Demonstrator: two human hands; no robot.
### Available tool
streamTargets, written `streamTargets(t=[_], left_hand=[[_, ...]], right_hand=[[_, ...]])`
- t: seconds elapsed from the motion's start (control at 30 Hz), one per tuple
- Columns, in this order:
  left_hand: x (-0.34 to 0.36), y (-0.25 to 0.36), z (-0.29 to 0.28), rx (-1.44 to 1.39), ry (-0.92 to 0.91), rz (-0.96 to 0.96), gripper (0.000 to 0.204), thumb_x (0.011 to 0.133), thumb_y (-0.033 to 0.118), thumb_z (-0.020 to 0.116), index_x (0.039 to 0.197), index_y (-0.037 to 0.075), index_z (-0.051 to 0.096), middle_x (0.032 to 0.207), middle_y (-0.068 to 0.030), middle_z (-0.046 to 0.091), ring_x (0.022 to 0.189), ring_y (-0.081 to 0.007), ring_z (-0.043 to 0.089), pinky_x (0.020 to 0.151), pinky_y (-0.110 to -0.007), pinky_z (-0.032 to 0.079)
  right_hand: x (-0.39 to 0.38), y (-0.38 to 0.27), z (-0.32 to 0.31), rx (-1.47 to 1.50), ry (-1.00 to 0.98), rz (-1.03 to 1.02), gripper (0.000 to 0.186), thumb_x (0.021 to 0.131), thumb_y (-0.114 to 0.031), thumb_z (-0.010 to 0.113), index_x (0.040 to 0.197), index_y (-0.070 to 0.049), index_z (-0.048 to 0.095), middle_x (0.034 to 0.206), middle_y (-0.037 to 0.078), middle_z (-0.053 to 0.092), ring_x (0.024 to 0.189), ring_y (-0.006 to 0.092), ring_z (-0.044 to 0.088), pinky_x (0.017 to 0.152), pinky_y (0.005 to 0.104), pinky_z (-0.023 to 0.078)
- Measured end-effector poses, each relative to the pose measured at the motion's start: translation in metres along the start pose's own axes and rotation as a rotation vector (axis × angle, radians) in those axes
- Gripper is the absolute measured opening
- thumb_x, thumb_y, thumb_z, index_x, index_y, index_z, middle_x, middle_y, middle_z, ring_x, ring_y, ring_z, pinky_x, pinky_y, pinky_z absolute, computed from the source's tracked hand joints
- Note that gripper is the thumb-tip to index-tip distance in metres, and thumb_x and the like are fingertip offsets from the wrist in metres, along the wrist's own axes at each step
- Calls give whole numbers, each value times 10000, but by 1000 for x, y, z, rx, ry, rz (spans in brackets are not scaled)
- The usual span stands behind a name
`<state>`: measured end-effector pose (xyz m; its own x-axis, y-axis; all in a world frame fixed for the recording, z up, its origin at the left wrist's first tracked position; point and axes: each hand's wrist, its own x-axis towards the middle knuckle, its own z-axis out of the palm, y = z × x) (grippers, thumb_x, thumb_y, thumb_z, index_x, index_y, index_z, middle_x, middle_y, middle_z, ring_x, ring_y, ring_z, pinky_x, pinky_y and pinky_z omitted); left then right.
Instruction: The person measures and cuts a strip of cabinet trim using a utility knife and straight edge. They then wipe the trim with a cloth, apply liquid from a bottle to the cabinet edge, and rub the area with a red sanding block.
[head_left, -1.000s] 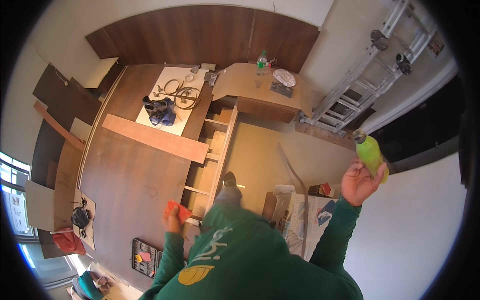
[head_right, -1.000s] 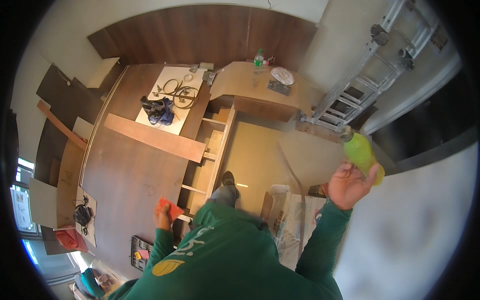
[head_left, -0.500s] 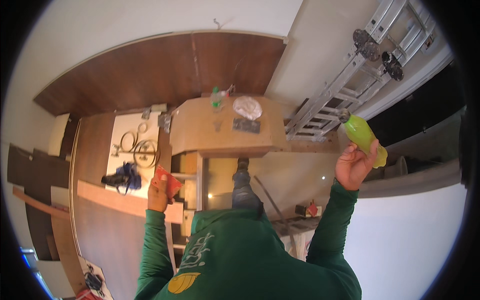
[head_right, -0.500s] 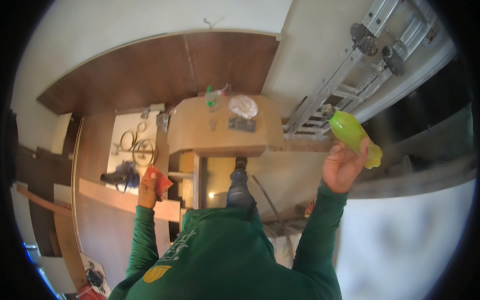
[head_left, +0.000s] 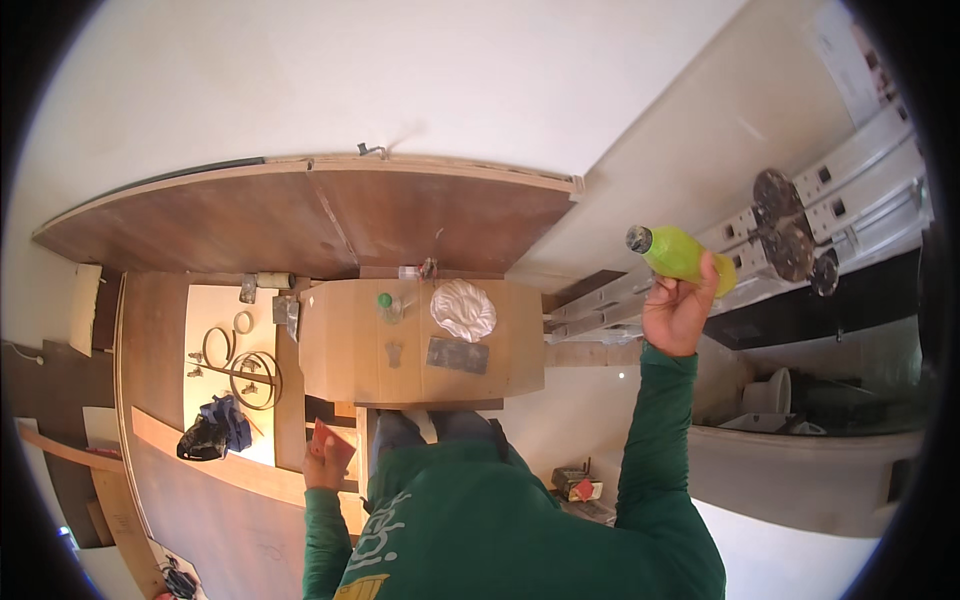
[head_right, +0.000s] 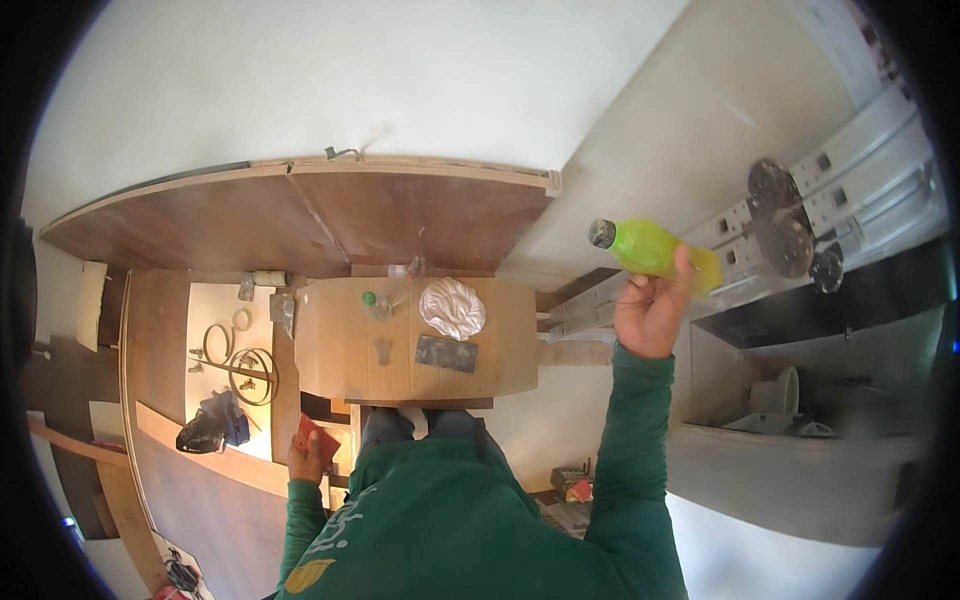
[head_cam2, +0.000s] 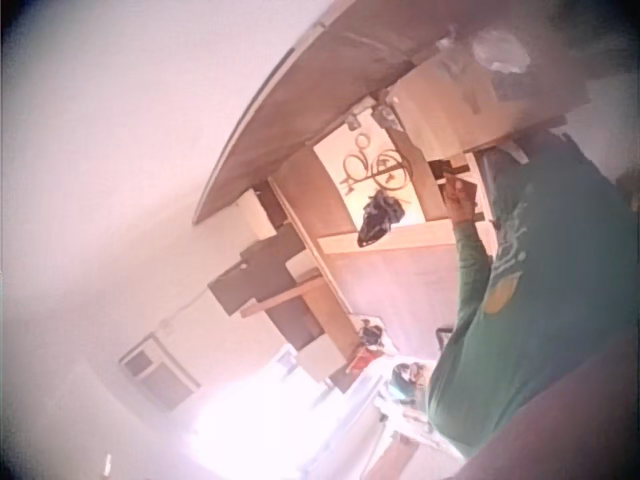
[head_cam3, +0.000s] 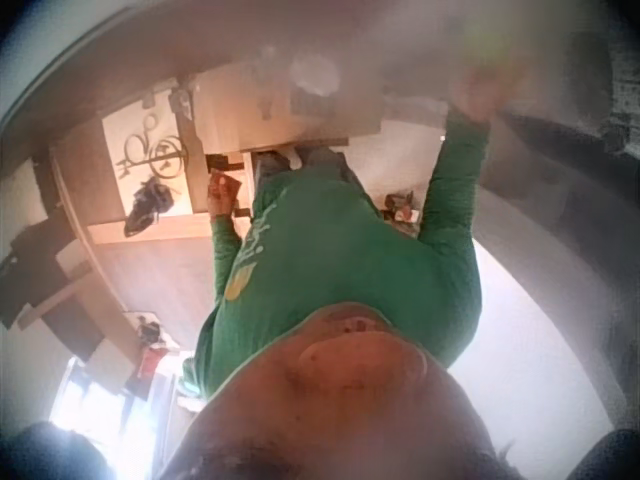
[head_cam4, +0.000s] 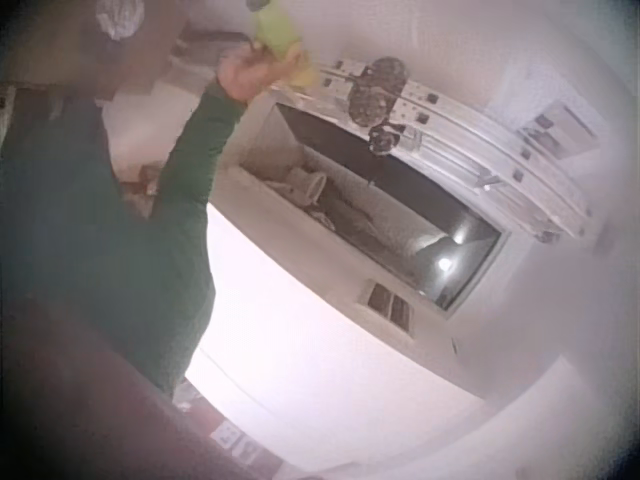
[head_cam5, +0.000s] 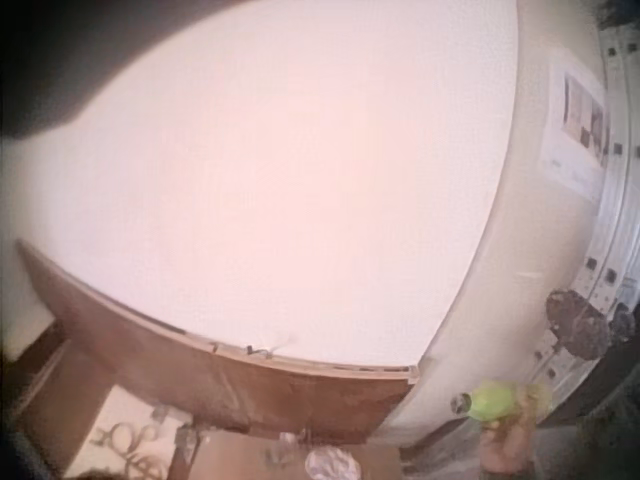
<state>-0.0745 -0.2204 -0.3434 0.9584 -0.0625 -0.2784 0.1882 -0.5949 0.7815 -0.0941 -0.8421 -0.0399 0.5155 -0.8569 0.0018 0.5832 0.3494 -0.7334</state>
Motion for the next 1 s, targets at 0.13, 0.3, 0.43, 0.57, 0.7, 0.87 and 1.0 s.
streamTargets(t=[0.13, 0.3, 0.43, 0.57, 0.7, 0.87, 1.0], left_hand=[[-1, -77, 0, 42, -3, -230, 579, 1019, 483, 688, 1296, -22, 635, 889, -169, 754, 576, -243, 713, 463, -366, 569], [6, -47, -22, -61, -138, -574, 498, 1034, 437, 660, 1314, 26, 627, 802, -139, 753, 507, -225, 686, 430, -371, 553], [10, -101, -25, -59, -103, -635, 456, 1040, 456, 668, 1301, 84, 634, 733, -120, 716, 468, -207, 655, 381, -354, 517], [38, -64, -19, -101, -113, -538, 464, 1035, 432, 671, 1222, 8, 648, 784, -139, 726, 509, -206, 669, 420, -348, 530], [59, -22, -11, -73, -101, -498, 477, 995, 409, 721, 1182, -27, 675, 857, -151, 743, 616, -233, 703, 513, -372, 557], [59, -66, 4, -110, -72, -382, 456, 980, 364, 767, 1208, -14, 655, 840, -126, 731, 520, -181, 662, 402, -326, 518], [60, -102, 4, 1, -49, -335, 477, 970, 395, 772, 1203, -9, 667, 829, -119, 731, 521, -191, 660, 409, -329, 523]], right_hand=[[35, 9, 10, -263, -6, -97, 310, 1056, -376, 700, 1123, -74, 679, 970, 39, 742, 696, 112, 639, 561, 274, 543], [61, 20, 33, -752, 55, -278, 293, 1034, -318, 729, 1116, -39, 692, 941, 53, 729, 699, 125, 653, 571, 281, 544], [80, 46, 62, -923, -27, -364, 291, 1005, -235, 764, 1143, 12, 698, 955, 75, 732, 710, 127, 659, 569, 281, 560], [91, 68, 64, -1045, -86, -419, 253, 1002, -195, 772, 1099, 32, 715, 930, 81, 734, 669, 127, 648, 573, 283, 569], [97, 79, 64, -1147, -120, -408, 250, 986, -180, 781, 1084, 42, 717, 905, 76, 732, 633, 126, 641, 553, 273, 555], [106, 79, 67, -1301, -199, -431, 235, 970, -169, 784, 1048, 40, 711, 896, 74, 730, 624, 111, 634, 517, 257, 515], [101, 82, 83, -1242, -116, -402, 148, 965, -123, 782, 948, 10, 720, 768, 17, 680, 594, 85, 577, 528, 271, 453]])
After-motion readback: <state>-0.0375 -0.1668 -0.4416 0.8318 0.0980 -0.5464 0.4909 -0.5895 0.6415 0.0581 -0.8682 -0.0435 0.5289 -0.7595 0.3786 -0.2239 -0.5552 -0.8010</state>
